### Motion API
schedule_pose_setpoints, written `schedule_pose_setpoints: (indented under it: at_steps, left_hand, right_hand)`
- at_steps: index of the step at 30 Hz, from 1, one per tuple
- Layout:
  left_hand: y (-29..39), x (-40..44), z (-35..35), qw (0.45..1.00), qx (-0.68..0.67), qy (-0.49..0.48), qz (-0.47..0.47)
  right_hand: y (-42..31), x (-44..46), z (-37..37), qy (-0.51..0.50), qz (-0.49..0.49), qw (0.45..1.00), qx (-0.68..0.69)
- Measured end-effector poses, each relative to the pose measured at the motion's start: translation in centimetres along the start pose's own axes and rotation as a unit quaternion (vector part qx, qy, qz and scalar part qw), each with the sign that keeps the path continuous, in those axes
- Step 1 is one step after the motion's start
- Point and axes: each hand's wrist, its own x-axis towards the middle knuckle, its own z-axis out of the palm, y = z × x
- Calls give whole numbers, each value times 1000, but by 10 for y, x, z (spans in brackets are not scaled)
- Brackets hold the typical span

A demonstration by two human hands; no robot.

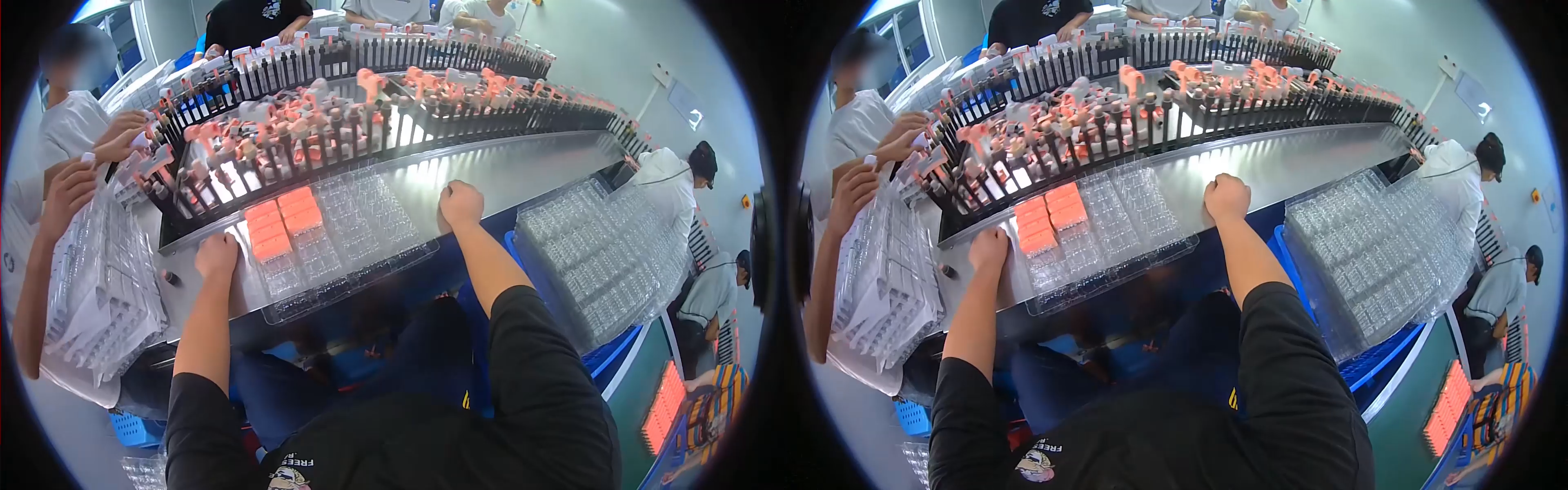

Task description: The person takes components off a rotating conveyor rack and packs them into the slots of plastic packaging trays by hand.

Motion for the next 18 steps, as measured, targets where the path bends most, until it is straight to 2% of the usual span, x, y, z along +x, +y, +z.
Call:
schedule_pose_setpoints:
  at_steps: [5,9,12,14,18]
  left_hand:
    - [6,0,-7,999,22,-23,-21]
    - [1,1,-4,1000,3,-7,6]
    - [1,6,2,1000,18,-12,15]
    - [4,5,-2,999,35,-18,-5]
    - [3,4,-1,1000,20,-5,12]
  right_hand:
    - [0,1,1,8,-4,1000,-8]
    - [3,1,5,27,-12,1000,0]
    - [0,2,-2,-8,20,1000,3]
    - [-1,2,-2,3,17,1000,4]
    - [-1,3,1,-3,21,1000,-9]
